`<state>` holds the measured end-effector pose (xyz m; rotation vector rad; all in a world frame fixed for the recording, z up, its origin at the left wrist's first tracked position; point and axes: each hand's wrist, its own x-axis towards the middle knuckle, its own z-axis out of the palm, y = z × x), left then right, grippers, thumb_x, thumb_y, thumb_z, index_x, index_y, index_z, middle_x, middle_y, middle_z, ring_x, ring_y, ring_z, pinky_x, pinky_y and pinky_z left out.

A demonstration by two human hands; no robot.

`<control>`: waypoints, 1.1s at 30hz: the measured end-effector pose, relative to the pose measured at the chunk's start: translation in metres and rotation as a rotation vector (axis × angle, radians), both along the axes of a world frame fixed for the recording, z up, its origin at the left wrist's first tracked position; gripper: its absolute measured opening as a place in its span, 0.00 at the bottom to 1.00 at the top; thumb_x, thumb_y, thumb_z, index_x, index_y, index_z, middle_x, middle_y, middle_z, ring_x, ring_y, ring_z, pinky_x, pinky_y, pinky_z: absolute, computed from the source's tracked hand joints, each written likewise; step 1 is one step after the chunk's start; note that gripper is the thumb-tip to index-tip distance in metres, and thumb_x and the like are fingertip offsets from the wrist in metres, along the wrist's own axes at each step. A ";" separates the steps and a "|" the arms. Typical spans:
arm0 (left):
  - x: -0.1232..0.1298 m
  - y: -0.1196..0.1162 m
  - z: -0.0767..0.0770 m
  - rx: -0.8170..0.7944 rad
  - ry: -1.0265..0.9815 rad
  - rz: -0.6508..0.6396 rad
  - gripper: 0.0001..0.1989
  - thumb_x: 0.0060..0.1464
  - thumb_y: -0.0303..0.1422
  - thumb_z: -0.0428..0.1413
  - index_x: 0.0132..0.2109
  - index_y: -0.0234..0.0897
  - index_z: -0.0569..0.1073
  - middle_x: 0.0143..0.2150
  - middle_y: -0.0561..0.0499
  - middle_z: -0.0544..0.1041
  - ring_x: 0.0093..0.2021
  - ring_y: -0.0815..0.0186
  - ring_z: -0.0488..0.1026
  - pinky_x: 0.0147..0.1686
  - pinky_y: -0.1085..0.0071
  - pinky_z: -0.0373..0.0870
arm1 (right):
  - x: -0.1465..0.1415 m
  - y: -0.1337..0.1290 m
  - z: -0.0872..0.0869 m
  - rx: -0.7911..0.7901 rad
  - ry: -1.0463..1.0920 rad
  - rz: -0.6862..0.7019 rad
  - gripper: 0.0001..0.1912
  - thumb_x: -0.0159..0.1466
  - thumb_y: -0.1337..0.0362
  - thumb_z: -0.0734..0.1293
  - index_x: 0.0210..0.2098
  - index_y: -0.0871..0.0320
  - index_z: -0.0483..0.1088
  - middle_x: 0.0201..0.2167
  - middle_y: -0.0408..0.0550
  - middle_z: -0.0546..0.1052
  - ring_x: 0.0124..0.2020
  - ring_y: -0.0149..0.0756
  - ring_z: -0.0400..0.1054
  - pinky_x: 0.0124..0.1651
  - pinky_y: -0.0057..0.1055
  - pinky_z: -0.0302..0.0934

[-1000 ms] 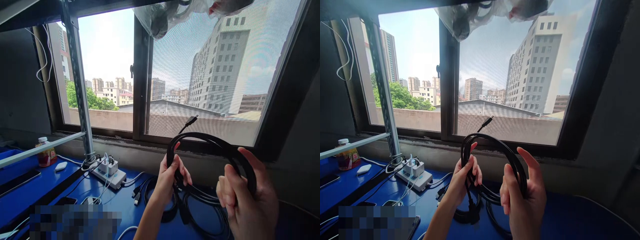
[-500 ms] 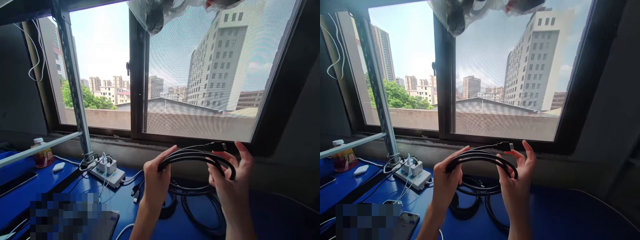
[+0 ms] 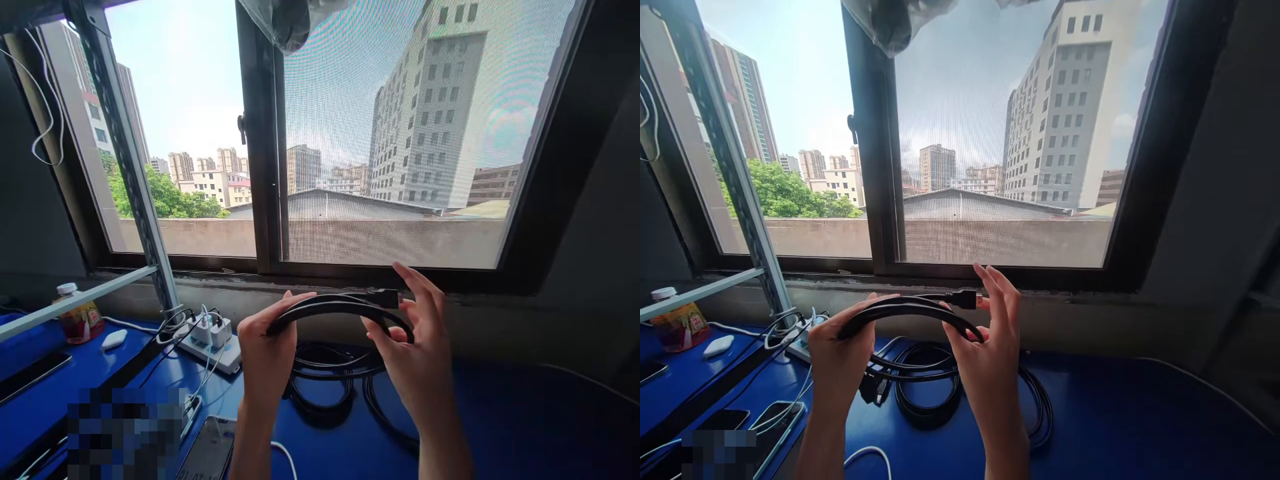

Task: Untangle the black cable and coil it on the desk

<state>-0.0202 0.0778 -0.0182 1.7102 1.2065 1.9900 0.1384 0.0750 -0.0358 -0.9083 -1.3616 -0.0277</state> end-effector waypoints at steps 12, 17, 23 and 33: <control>-0.002 0.001 0.001 -0.139 -0.222 -0.009 0.18 0.45 0.40 0.56 0.14 0.39 0.62 0.10 0.59 0.52 0.11 0.76 0.49 0.12 0.75 0.48 | -0.017 -0.006 0.007 0.175 -0.029 -0.084 0.16 0.63 0.56 0.69 0.50 0.52 0.70 0.42 0.46 0.73 0.37 0.32 0.69 0.27 0.20 0.67; -0.006 0.003 0.001 -0.151 -0.229 -0.080 0.20 0.42 0.44 0.56 0.15 0.38 0.60 0.10 0.59 0.51 0.11 0.77 0.46 0.11 0.75 0.43 | -0.022 -0.010 0.010 0.249 -0.064 -0.087 0.08 0.65 0.59 0.67 0.42 0.54 0.72 0.47 0.47 0.71 0.43 0.34 0.69 0.30 0.20 0.67; -0.011 0.001 0.001 -0.201 -0.194 -0.074 0.17 0.44 0.45 0.57 0.17 0.40 0.66 0.12 0.59 0.50 0.13 0.75 0.48 0.14 0.74 0.47 | -0.023 -0.013 0.015 0.118 0.029 -0.018 0.12 0.61 0.55 0.69 0.28 0.56 0.75 0.25 0.43 0.73 0.26 0.29 0.68 0.25 0.19 0.63; -0.008 0.028 -0.006 -0.376 -0.304 -0.377 0.15 0.34 0.44 0.59 0.23 0.35 0.72 0.08 0.62 0.51 0.11 0.79 0.45 0.13 0.77 0.41 | -0.016 -0.016 0.015 -0.382 0.212 0.512 0.18 0.56 0.49 0.71 0.34 0.59 0.77 0.21 0.46 0.72 0.19 0.31 0.65 0.18 0.21 0.62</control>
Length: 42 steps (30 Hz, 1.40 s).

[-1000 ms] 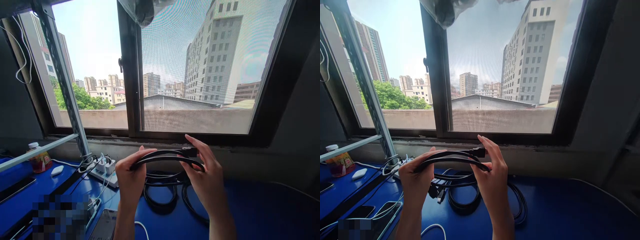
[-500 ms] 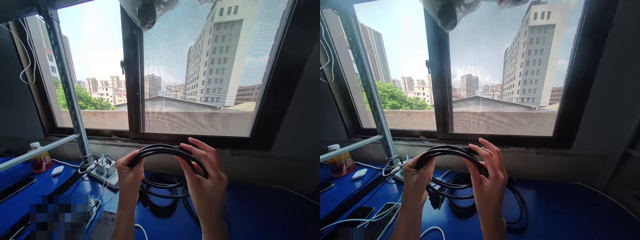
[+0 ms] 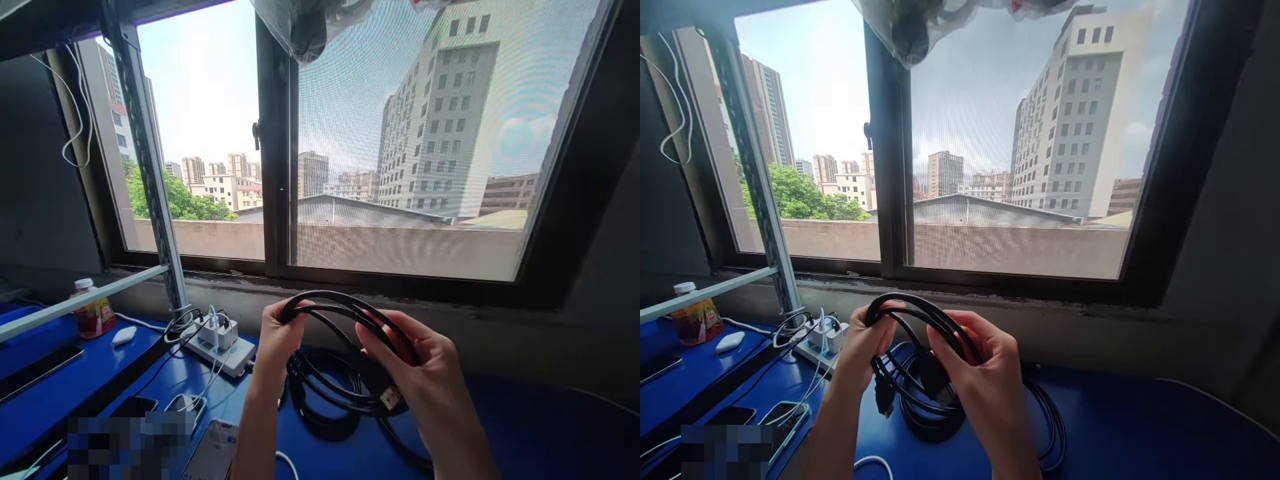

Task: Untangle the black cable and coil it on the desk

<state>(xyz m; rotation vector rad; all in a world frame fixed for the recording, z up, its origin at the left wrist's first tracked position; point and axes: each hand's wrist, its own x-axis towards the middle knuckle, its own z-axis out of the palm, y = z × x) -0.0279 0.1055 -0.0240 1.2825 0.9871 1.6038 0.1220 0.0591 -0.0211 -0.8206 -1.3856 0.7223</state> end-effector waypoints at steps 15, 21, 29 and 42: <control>-0.021 0.004 -0.011 -0.268 0.250 -0.318 0.17 0.44 0.46 0.55 0.31 0.37 0.63 0.10 0.61 0.62 0.08 0.73 0.58 0.07 0.80 0.48 | -0.006 0.028 -0.008 0.519 -0.473 -0.342 0.10 0.64 0.54 0.66 0.36 0.53 0.75 0.36 0.45 0.75 0.38 0.36 0.72 0.39 0.30 0.70; -0.036 0.002 -0.012 -0.247 0.269 -0.451 0.24 0.42 0.53 0.59 0.35 0.35 0.70 0.09 0.62 0.59 0.07 0.76 0.52 0.08 0.80 0.45 | -0.012 0.034 -0.015 0.478 -0.447 -0.361 0.11 0.62 0.54 0.69 0.38 0.53 0.76 0.34 0.44 0.75 0.25 0.31 0.69 0.30 0.27 0.69; -0.041 0.012 -0.019 -0.299 0.098 -0.485 0.32 0.46 0.63 0.46 0.22 0.35 0.67 0.08 0.60 0.55 0.07 0.77 0.50 0.09 0.78 0.42 | -0.018 0.046 -0.026 0.404 -0.448 -0.314 0.12 0.62 0.53 0.69 0.39 0.54 0.77 0.33 0.44 0.75 0.20 0.28 0.67 0.19 0.23 0.64; -0.063 0.035 -0.049 -0.316 0.396 -0.575 0.11 0.53 0.40 0.54 0.29 0.36 0.66 0.22 0.52 0.75 0.23 0.71 0.69 0.24 0.78 0.61 | -0.009 0.076 -0.050 0.135 -0.506 -0.449 0.15 0.58 0.51 0.69 0.38 0.55 0.78 0.35 0.47 0.76 0.18 0.28 0.64 0.23 0.26 0.62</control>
